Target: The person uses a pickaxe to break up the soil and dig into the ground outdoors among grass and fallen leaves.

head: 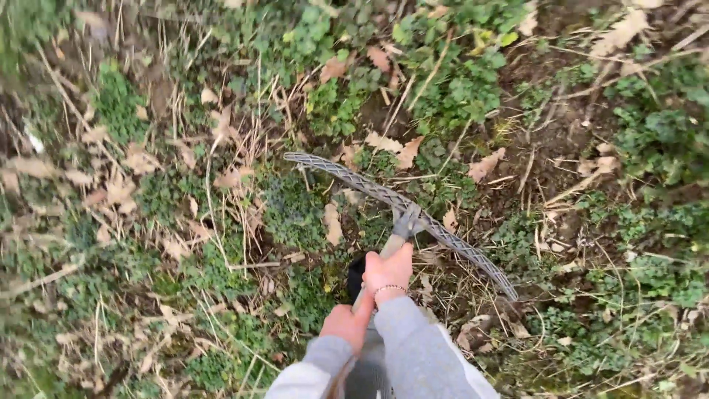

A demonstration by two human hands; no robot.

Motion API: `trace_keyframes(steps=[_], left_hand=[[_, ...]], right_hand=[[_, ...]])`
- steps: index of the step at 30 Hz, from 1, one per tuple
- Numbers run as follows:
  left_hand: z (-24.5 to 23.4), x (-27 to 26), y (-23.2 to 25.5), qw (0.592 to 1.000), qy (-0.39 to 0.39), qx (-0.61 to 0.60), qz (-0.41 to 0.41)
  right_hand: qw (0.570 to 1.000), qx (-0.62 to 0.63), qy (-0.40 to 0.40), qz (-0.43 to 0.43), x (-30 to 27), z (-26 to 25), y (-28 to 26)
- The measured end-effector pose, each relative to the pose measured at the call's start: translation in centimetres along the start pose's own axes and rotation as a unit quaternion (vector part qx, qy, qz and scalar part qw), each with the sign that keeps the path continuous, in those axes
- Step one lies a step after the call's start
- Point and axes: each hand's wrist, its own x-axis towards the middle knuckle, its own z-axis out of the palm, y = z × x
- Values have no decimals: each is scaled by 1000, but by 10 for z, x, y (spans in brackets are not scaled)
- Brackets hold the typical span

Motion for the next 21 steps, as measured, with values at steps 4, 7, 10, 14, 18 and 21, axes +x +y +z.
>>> trace_keyframes(steps=[4,7,10,14,18,21], left_hand=[[6,-20,20,999,26,14,38],[12,-37,37,994,33,19,105],[16,-58,46,982,6,80,169],[21,-64,54,968,14,93,234],[8,-124,50,955,22,145,257],[7,-119,36,949,35,157,271]], right_hand=[[996,75,28,-30,4,-24,-1],[992,105,57,-36,4,-51,-4],[985,102,88,-106,7,-77,4],[972,115,140,-152,-11,-102,-4],[959,150,165,-176,-57,-108,0],[954,180,164,-175,-66,-102,8]])
